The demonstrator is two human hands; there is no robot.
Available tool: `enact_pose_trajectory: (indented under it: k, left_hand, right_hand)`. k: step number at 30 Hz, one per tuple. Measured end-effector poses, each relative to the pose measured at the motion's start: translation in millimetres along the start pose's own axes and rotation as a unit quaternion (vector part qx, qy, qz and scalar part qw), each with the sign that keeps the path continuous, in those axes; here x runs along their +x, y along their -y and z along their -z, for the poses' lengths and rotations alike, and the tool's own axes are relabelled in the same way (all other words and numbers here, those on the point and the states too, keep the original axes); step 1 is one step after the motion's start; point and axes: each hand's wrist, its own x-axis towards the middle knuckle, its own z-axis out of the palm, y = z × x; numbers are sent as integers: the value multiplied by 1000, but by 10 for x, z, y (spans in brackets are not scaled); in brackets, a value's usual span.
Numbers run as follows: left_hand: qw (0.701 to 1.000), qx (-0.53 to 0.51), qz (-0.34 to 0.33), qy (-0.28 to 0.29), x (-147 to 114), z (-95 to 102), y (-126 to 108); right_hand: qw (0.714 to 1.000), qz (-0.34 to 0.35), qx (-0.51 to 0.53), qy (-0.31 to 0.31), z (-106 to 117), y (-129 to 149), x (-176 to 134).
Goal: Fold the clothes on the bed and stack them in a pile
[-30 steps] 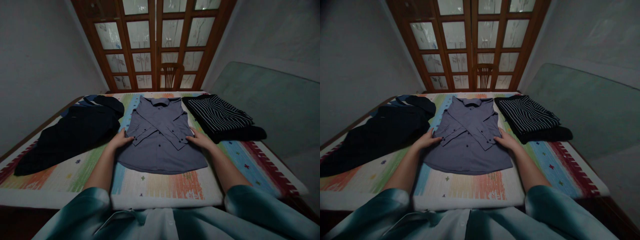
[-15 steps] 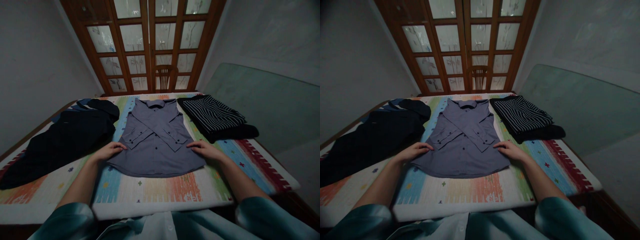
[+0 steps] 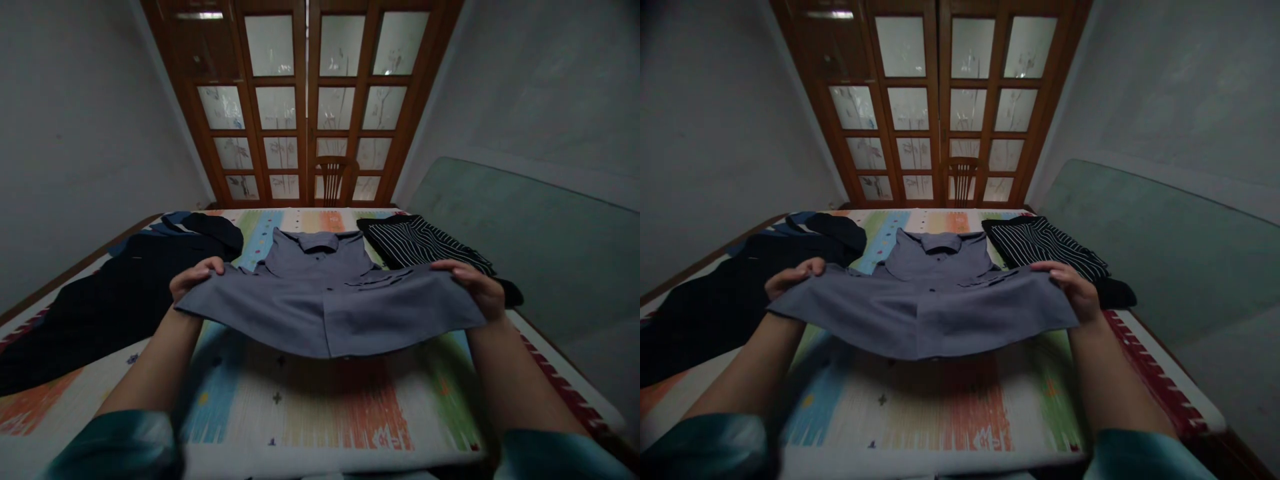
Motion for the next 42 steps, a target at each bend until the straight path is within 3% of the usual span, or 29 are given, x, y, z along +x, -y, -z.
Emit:
enact_pose_trajectory:
  k: [4,5,7,10,12,14,17,19,22,25,27,30,33,37,40,42]
  left_hand:
    - [986,-142,-88,-31,502,-266,-195]
    - [981,-165,-95,-31,685,-346,-198]
    - [969,-200,-127,-68,1074,-502,-133]
    - [985,-46,-22,-165,1569,-686,137]
    - [972,145,43,-178,1752,-765,401]
    - [940,281,59,-187,1797,-817,688]
    - [918,352,43,-177,1667,-860,1074]
    - [874,466,-2,-137,1518,-858,1251]
    - [777,617,-42,-115,1321,-782,1358]
    - [753,640,2,-151,1239,-616,1316]
    - [762,624,37,-169,1251,-487,1259]
    - [799,571,89,-167,1323,-327,1188]
    - [831,519,128,-153,1386,-225,1144]
    - [881,438,144,-104,1382,-145,1091]
    - [927,332,158,-71,1371,-138,1038]
    - [951,248,168,-81,1382,-160,1002]
  right_hand:
    - [976,123,146,-101,-308,352,543]
    - [967,151,178,-104,-415,405,725]
    - [973,124,185,-63,-624,431,1112]
    - [996,43,75,-31,-891,232,1627]
    - [999,10,-27,-23,-1042,-35,1849]
    - [988,15,-149,-31,-1176,-339,1949]
    - [931,38,-360,-41,-1323,-722,1905]
    - [893,46,-444,-51,-1362,-879,1803]
    - [852,58,-511,-93,-1323,-984,1646]
    - [848,43,-516,-112,-1199,-1007,1550]
    - [857,25,-503,-114,-1108,-1007,1532]
    - [871,17,-469,-144,-1008,-989,1570]
    - [920,-19,-364,-145,-965,-951,1644]
    - [962,-75,-245,-92,-935,-894,1686]
    - [974,-60,-201,-90,-909,-828,1675]
    - [979,-45,-174,-97,-896,-770,1669]
